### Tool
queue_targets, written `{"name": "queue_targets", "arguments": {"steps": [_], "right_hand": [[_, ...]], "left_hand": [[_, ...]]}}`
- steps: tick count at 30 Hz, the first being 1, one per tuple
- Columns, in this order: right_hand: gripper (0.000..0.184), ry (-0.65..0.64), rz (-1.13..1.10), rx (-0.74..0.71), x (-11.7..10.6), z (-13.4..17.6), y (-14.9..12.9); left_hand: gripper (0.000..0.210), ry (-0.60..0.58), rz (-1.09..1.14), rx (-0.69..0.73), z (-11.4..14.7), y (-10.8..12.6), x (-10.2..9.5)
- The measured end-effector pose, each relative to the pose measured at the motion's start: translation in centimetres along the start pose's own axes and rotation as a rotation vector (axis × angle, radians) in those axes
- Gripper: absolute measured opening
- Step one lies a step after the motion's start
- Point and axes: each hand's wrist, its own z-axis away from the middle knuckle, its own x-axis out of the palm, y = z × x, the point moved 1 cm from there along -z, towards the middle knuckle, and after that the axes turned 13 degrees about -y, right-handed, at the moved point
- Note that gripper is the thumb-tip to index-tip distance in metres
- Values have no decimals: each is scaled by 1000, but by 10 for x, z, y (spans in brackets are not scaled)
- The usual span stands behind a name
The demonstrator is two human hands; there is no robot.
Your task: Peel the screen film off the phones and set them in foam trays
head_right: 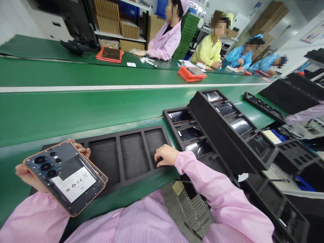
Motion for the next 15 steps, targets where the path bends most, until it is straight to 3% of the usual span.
{"name": "queue_targets", "arguments": {"steps": [5,15], "right_hand": [[25,-30,30,-51,-1,-3,-2],[8,17,79,-61,7,0,-2]], "left_hand": [[94,-8,-11,14,1,1,1],[95,-25,-26,-5,-1,0,-4]]}}
